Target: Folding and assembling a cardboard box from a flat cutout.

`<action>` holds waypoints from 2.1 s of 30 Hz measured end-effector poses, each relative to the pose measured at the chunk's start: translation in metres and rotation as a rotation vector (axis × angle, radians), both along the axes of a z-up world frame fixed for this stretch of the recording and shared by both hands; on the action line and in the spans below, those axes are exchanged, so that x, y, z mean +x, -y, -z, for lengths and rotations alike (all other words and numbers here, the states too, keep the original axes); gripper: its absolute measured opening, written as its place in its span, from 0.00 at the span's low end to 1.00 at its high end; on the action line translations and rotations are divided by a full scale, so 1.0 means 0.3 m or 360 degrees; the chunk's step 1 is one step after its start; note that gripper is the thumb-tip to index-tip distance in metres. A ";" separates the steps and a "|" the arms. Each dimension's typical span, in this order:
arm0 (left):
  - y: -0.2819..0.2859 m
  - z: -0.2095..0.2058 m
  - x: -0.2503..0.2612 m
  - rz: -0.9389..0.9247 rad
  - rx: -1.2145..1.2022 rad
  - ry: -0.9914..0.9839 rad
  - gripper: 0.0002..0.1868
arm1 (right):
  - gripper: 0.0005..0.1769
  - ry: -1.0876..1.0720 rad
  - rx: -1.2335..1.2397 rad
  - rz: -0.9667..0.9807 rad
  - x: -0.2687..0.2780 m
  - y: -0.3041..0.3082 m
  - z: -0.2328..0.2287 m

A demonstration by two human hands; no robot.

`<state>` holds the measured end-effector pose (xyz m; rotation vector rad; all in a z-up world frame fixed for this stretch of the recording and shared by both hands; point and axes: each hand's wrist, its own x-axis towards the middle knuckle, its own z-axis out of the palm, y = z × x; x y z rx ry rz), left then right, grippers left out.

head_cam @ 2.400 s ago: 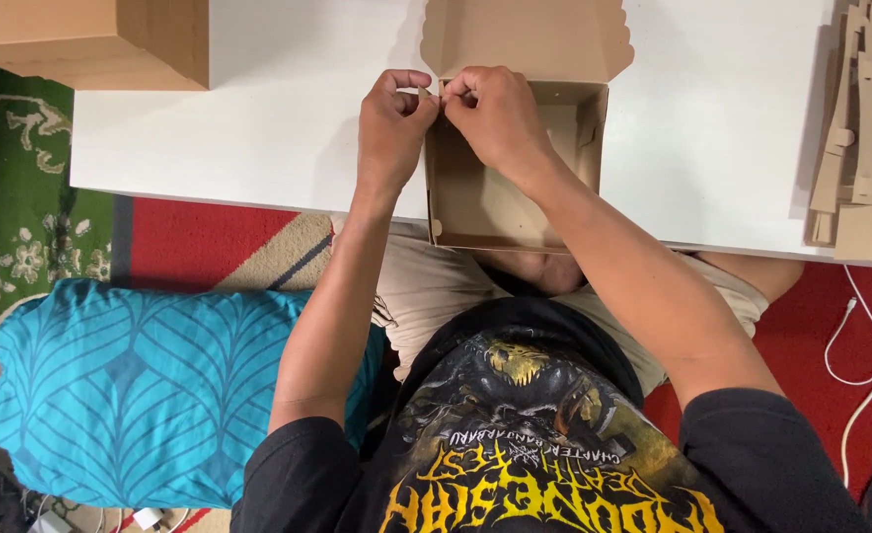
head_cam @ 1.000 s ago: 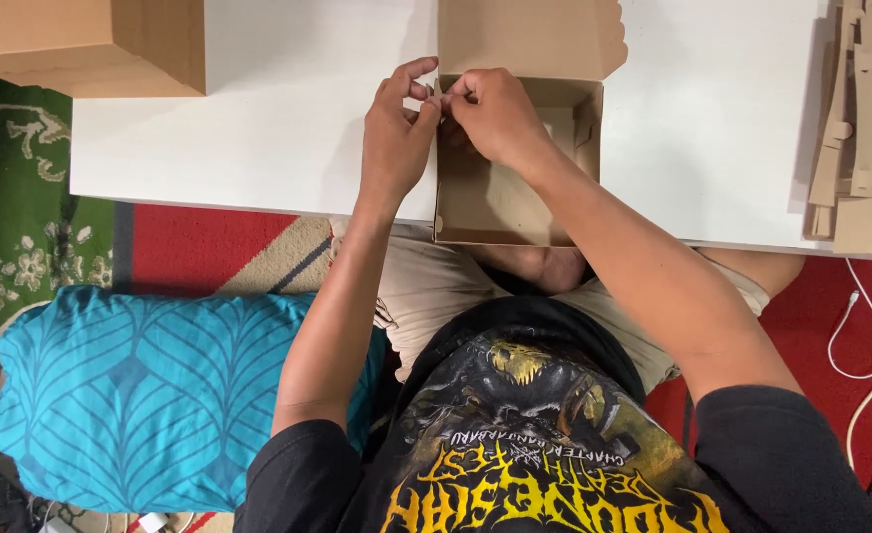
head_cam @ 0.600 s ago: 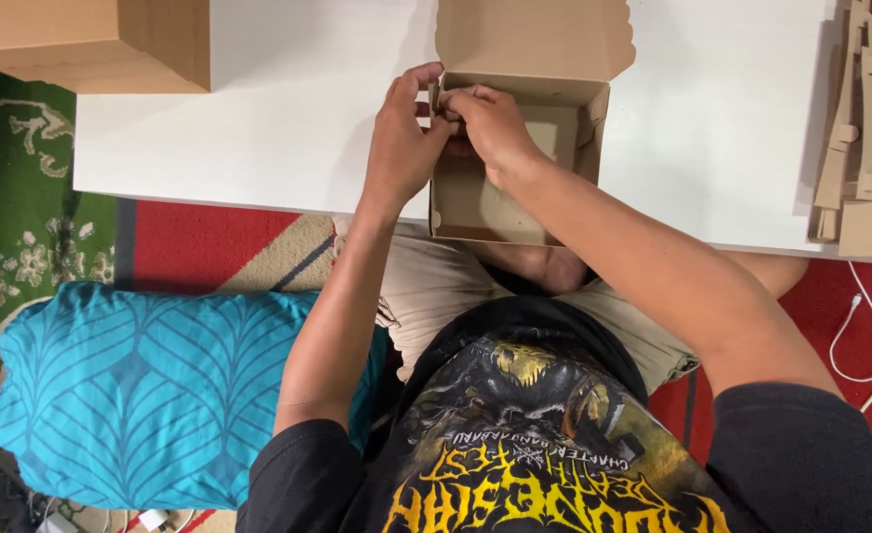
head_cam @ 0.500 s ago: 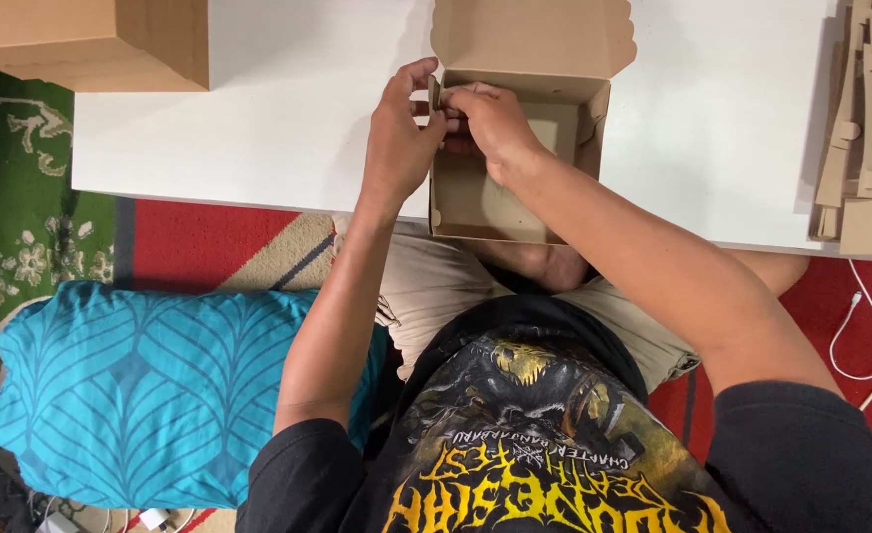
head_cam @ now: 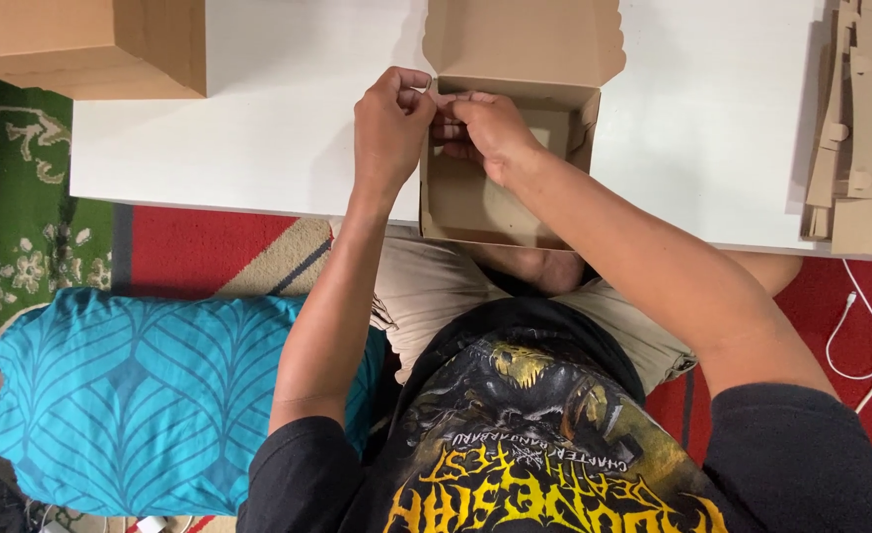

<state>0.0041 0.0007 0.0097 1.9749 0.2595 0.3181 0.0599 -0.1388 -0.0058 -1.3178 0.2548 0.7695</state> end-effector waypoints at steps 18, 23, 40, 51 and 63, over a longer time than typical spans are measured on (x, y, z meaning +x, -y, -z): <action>-0.029 0.034 0.033 0.0022 0.0403 -0.0108 0.08 | 0.05 0.0315 -0.0254 -0.0183 -0.026 -0.017 0.006; -0.007 0.033 0.019 0.0165 0.0596 -0.0052 0.16 | 0.16 0.0486 -0.0313 -0.0433 -0.031 0.082 -0.046; 0.063 0.018 0.021 0.0043 -0.0098 -0.0247 0.37 | 0.16 0.1680 -0.0437 0.0586 0.051 0.471 -0.003; 0.105 -0.015 0.049 0.0174 -0.0523 -0.0014 0.41 | 0.39 0.1194 -0.0306 0.0104 0.074 0.347 0.019; 0.064 0.084 0.063 0.0305 -0.0651 -0.0043 0.38 | 0.42 0.1346 -0.0223 0.0087 0.074 0.376 0.027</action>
